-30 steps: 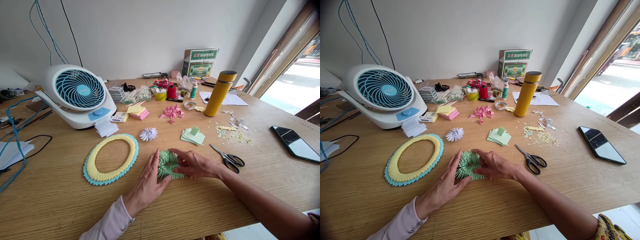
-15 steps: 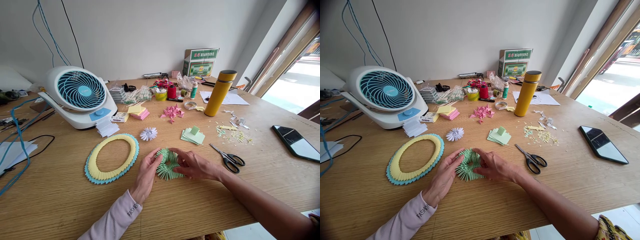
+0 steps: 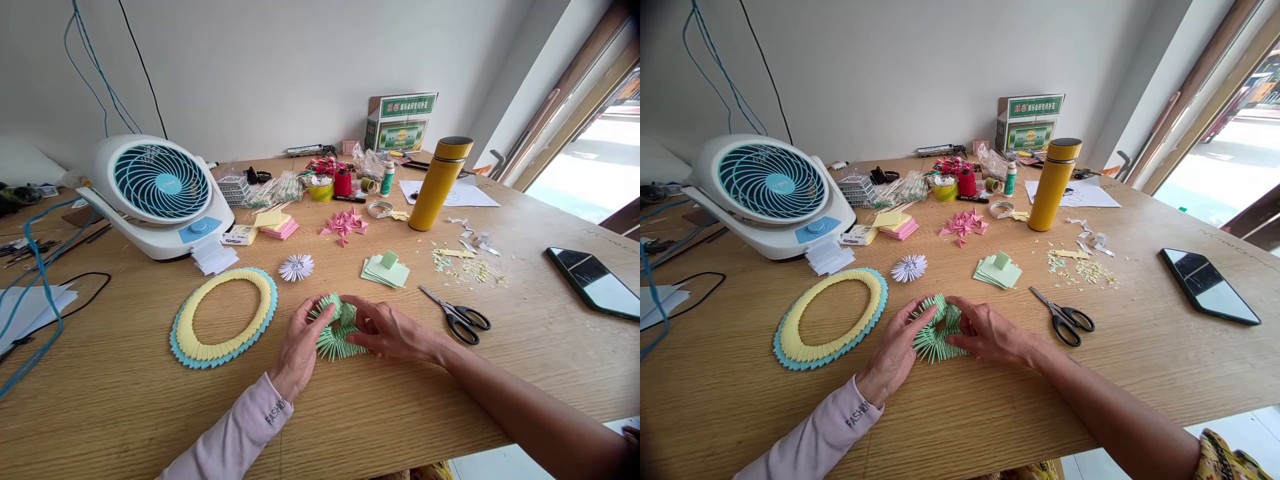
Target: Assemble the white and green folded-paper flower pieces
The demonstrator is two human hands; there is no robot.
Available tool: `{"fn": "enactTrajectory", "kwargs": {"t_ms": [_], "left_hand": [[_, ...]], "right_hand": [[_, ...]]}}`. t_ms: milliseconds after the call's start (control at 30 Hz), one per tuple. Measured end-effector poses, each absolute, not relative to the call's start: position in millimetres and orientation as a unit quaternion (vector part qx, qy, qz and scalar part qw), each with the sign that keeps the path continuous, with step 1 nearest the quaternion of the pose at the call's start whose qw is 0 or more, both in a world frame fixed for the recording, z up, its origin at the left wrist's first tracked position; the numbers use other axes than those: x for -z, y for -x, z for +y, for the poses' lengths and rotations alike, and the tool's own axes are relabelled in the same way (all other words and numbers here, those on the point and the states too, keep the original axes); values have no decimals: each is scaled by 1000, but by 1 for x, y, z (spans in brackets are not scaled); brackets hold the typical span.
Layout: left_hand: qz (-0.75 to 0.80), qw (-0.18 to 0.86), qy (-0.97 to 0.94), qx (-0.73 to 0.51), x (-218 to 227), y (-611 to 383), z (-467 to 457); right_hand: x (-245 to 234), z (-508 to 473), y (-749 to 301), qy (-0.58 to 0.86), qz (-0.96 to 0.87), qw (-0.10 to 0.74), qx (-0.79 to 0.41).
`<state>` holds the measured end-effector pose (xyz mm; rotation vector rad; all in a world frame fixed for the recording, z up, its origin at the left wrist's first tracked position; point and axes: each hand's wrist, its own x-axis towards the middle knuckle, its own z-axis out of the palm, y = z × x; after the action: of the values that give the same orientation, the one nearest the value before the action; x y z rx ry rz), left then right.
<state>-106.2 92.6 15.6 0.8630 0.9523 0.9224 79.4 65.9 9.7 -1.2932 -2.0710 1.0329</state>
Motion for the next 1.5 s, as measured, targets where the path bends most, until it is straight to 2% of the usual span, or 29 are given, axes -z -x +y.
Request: {"fn": "enactTrajectory", "kwargs": {"t_ms": [233,600,1033,1200,1500], "left_hand": [[453,711,-377,-384,-23,107,95],[386,721,-457,-350,-17,106,102],[408,776,-373,-306,-25,110,102],[422,779,-331,-324,-24,113,105],[393,765,-413,-300,-18,116,103]], "right_hand": [[-8,65,-80,474,-755,247,-379],[-6,64,-81,466,-766,261,-358],[-9,63,-77,463,-759,287,-356],[-11,63,-77,464,-760,284,-355],[-13,61,-76,471,-765,275,-343]]}}
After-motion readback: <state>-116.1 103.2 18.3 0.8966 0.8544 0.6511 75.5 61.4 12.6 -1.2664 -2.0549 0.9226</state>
